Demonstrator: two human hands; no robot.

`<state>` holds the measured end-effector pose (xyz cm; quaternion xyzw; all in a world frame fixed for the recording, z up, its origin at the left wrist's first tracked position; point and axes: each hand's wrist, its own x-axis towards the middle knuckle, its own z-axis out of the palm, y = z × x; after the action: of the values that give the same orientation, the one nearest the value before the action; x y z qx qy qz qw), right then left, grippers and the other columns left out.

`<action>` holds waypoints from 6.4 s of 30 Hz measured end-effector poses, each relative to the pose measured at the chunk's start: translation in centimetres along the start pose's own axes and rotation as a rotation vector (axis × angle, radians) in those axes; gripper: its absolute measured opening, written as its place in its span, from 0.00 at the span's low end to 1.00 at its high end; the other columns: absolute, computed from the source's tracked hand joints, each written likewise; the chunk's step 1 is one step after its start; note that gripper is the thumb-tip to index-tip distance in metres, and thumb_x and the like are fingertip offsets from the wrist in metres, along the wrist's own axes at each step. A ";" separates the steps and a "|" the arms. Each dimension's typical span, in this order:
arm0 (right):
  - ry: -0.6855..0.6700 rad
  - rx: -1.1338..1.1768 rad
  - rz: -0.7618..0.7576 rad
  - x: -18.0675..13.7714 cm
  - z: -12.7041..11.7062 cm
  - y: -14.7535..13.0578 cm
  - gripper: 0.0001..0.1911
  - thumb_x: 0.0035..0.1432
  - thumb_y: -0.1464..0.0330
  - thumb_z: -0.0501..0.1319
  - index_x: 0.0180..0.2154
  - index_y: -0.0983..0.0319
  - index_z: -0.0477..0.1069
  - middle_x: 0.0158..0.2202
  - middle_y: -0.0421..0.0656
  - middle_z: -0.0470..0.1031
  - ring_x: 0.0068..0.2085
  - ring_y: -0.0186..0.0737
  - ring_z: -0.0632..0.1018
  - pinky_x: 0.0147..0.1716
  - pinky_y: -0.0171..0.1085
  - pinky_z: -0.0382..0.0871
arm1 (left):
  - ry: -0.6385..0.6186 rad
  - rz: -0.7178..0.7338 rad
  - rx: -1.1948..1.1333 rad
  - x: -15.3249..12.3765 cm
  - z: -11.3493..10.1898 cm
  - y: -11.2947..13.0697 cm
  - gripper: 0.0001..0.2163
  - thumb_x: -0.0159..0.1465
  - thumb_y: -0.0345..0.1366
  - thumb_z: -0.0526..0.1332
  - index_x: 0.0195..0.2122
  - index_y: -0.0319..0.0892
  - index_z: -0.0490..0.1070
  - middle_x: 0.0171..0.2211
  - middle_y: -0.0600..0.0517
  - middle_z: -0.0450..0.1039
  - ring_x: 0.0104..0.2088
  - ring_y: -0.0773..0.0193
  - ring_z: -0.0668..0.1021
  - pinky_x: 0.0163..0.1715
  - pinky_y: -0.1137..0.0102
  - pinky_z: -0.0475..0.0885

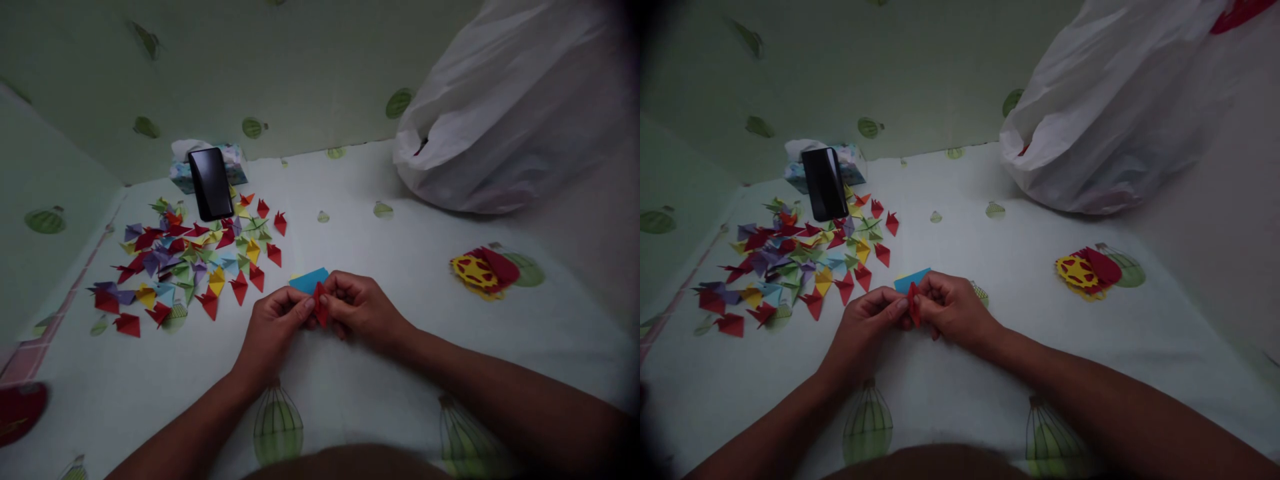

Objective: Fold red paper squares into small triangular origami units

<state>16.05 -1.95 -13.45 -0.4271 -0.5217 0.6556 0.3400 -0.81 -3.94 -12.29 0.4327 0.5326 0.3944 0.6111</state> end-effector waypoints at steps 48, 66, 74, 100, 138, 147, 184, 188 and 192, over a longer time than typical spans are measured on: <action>-0.035 0.025 0.003 0.0 0.1 -0.4 0.09 0.58 0.65 0.60 0.28 0.62 0.65 0.21 0.36 0.72 0.16 0.27 0.68 0.15 0.29 0.61 | -0.004 0.026 0.064 0.1 -0.1 0.3 0.10 0.60 0.40 0.65 0.28 0.38 0.74 0.23 0.53 0.73 0.27 0.68 0.72 0.30 0.73 0.67; -0.062 0.273 0.054 0.2 0.2 -0.1 0.09 0.57 0.66 0.63 0.29 0.62 0.66 0.23 0.36 0.74 0.17 0.28 0.73 0.18 0.30 0.67 | 0.010 0.014 -0.047 -0.1 0.3 0.0 0.07 0.58 0.36 0.66 0.31 0.39 0.71 0.25 0.54 0.74 0.28 0.68 0.74 0.32 0.72 0.69; -0.066 0.221 -0.026 0.3 0.0 -0.1 0.06 0.56 0.70 0.62 0.34 0.61 0.65 0.24 0.36 0.74 0.20 0.29 0.73 0.21 0.30 0.66 | 0.025 -0.002 0.004 0.1 0.2 0.4 0.08 0.56 0.36 0.66 0.27 0.39 0.71 0.23 0.55 0.73 0.26 0.69 0.73 0.29 0.74 0.68; -0.059 0.178 -0.127 0.1 0.0 0.2 0.03 0.57 0.73 0.61 0.32 0.62 0.67 0.24 0.36 0.73 0.22 0.29 0.74 0.22 0.30 0.65 | 0.050 0.064 -0.088 -0.2 0.4 0.1 0.06 0.57 0.34 0.67 0.29 0.39 0.70 0.22 0.56 0.74 0.25 0.70 0.75 0.28 0.76 0.69; -0.078 0.150 -0.099 -0.1 0.0 -0.3 0.03 0.57 0.72 0.60 0.32 0.61 0.65 0.24 0.38 0.75 0.22 0.31 0.74 0.22 0.32 0.65 | 0.112 0.053 0.092 -0.5 0.7 0.6 0.08 0.60 0.37 0.64 0.26 0.40 0.72 0.18 0.55 0.71 0.21 0.69 0.71 0.24 0.74 0.66; -0.055 0.140 -0.120 -0.2 0.0 -0.2 0.04 0.58 0.71 0.60 0.32 0.61 0.65 0.24 0.38 0.75 0.22 0.32 0.74 0.23 0.33 0.67 | 0.087 0.056 0.063 -0.4 0.6 0.6 0.09 0.61 0.38 0.63 0.27 0.40 0.72 0.19 0.55 0.71 0.22 0.68 0.72 0.26 0.73 0.69; -0.061 -0.048 -0.221 -0.3 0.1 0.5 0.03 0.63 0.72 0.55 0.35 0.59 0.61 0.23 0.36 0.72 0.24 0.34 0.74 0.27 0.34 0.66 | 0.055 0.004 0.058 -0.3 0.4 0.3 0.11 0.60 0.42 0.64 0.27 0.39 0.70 0.19 0.58 0.64 0.21 0.72 0.64 0.22 0.76 0.59; -0.105 0.188 -0.154 0.1 0.0 0.6 0.02 0.65 0.69 0.54 0.38 0.59 0.60 0.24 0.36 0.73 0.23 0.34 0.76 0.26 0.34 0.69 | 0.060 0.032 0.056 -0.2 0.3 0.1 0.11 0.60 0.42 0.64 0.27 0.39 0.70 0.19 0.59 0.64 0.21 0.72 0.64 0.22 0.76 0.58; -0.085 0.295 -0.100 0.4 -0.2 0.3 0.05 0.64 0.67 0.56 0.42 0.60 0.62 0.25 0.36 0.75 0.22 0.32 0.76 0.25 0.33 0.69 | 0.102 0.071 0.085 -0.2 0.3 -0.1 0.10 0.59 0.41 0.64 0.28 0.39 0.70 0.20 0.58 0.65 0.22 0.71 0.65 0.22 0.76 0.59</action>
<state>16.13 -1.60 -13.81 -0.3179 -0.4540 0.7250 0.4088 -0.52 -4.17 -12.34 0.4563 0.5638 0.4146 0.5496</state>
